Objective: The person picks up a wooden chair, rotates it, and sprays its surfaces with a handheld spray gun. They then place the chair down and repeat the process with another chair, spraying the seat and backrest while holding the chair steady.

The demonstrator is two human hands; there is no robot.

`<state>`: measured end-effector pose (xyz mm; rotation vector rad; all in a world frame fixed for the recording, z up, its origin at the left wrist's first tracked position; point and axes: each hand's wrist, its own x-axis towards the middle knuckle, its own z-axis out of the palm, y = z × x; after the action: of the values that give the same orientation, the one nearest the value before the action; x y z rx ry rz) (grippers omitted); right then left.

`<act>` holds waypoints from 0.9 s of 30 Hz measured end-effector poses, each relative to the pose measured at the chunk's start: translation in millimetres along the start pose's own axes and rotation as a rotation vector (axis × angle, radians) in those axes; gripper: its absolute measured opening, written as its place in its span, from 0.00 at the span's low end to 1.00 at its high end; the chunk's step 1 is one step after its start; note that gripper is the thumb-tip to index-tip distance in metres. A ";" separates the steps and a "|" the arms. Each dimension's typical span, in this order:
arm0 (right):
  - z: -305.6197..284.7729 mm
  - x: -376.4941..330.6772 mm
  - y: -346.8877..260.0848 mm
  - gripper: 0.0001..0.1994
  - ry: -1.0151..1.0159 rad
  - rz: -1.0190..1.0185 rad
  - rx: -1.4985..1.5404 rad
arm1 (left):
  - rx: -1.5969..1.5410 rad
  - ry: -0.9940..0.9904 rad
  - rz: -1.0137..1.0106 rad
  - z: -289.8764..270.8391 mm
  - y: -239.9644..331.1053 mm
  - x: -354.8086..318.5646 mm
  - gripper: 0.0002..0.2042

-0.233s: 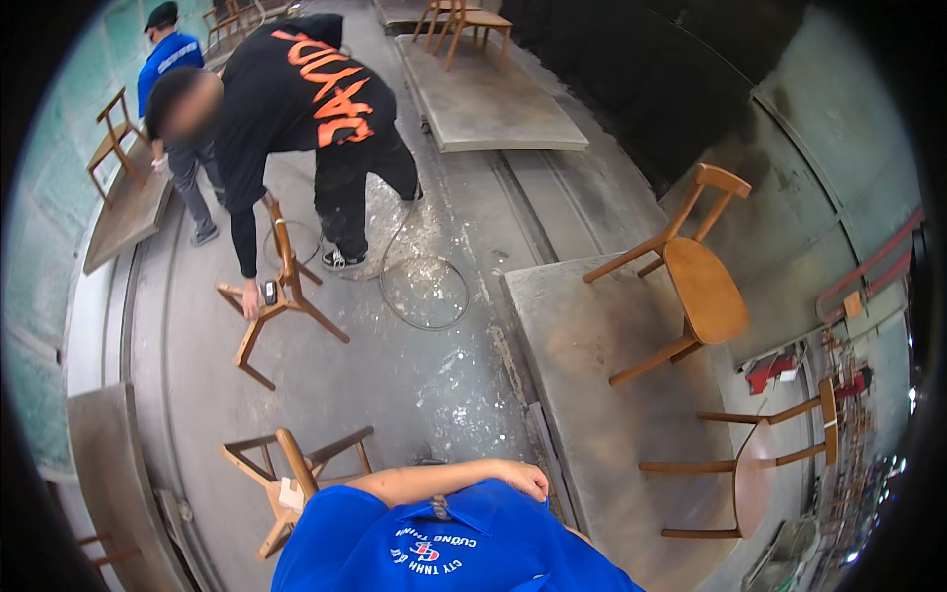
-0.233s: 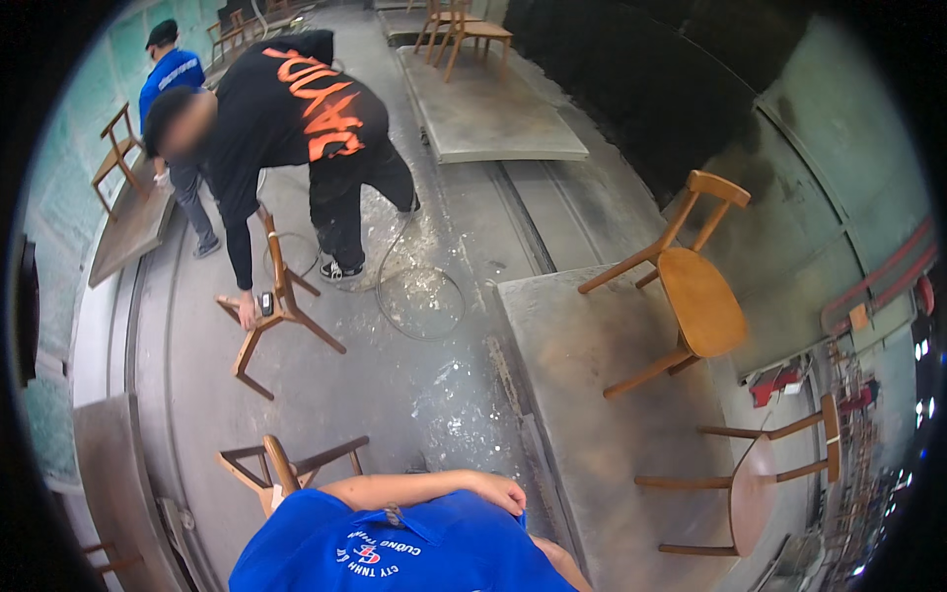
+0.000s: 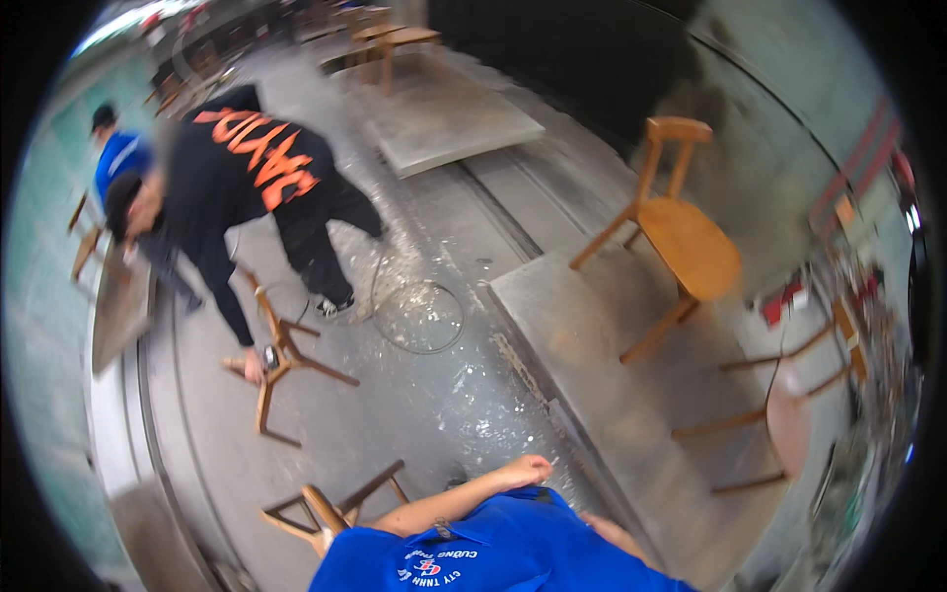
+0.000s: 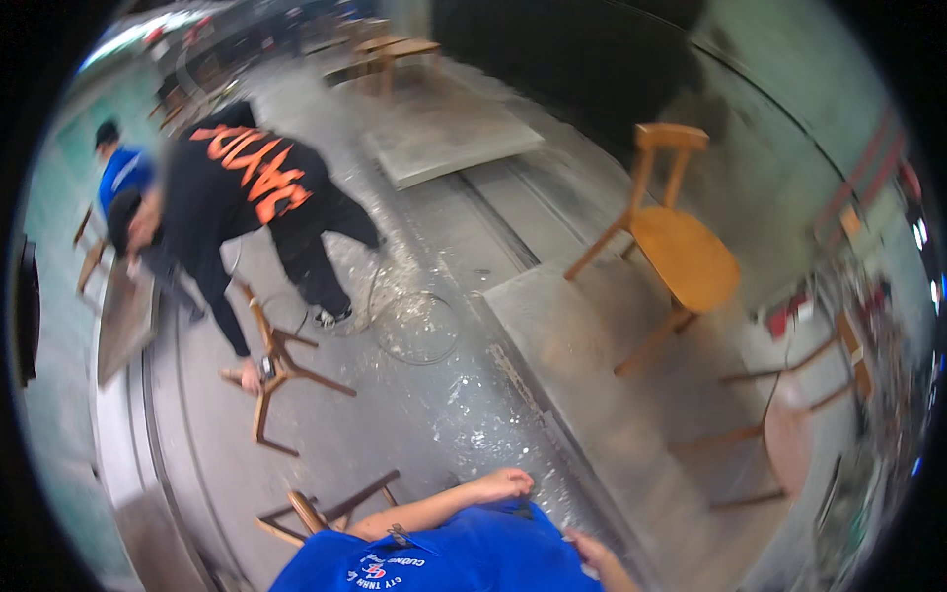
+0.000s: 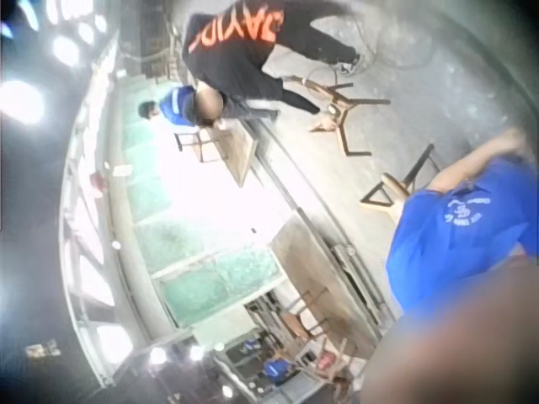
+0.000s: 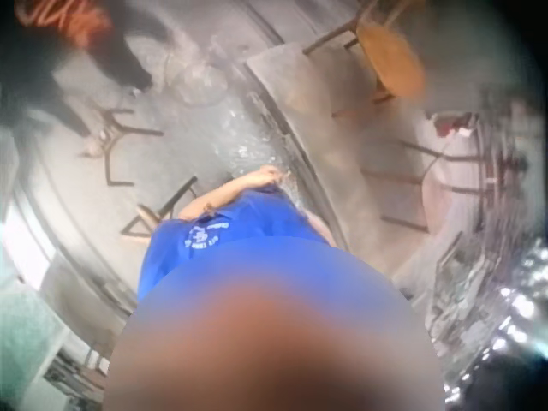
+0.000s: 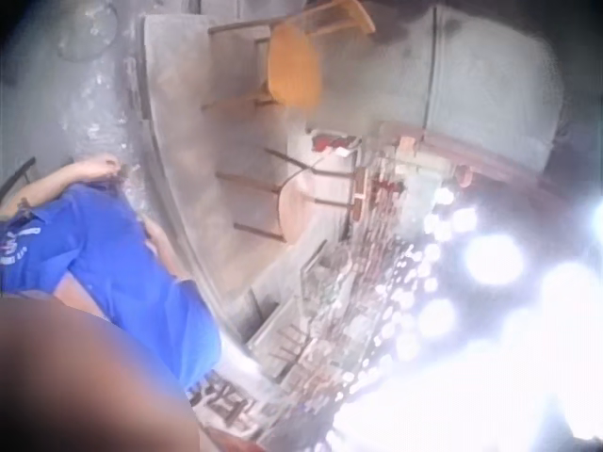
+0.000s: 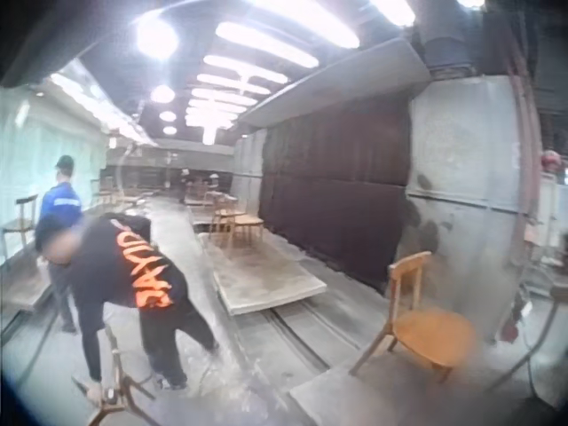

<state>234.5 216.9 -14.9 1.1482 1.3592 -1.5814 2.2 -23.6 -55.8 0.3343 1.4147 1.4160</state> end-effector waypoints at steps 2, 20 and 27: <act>-12.4 10.9 21.4 0.31 0.239 -0.063 -0.326 | -0.046 0.134 -0.143 -22.4 -33.0 5.0 0.12; -501.4 -47.9 1.4 0.50 0.476 -0.921 1.437 | 0.179 0.634 -0.779 6.4 -150.3 35.4 0.14; -562.9 -35.5 -18.5 0.26 0.386 -1.048 1.661 | 0.851 0.012 -0.135 268.3 -16.2 226.5 0.20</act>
<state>317.9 774.6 3.9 1.7160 0.5272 -3.7096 130.5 300.1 -103.9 0.7459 1.9581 0.6422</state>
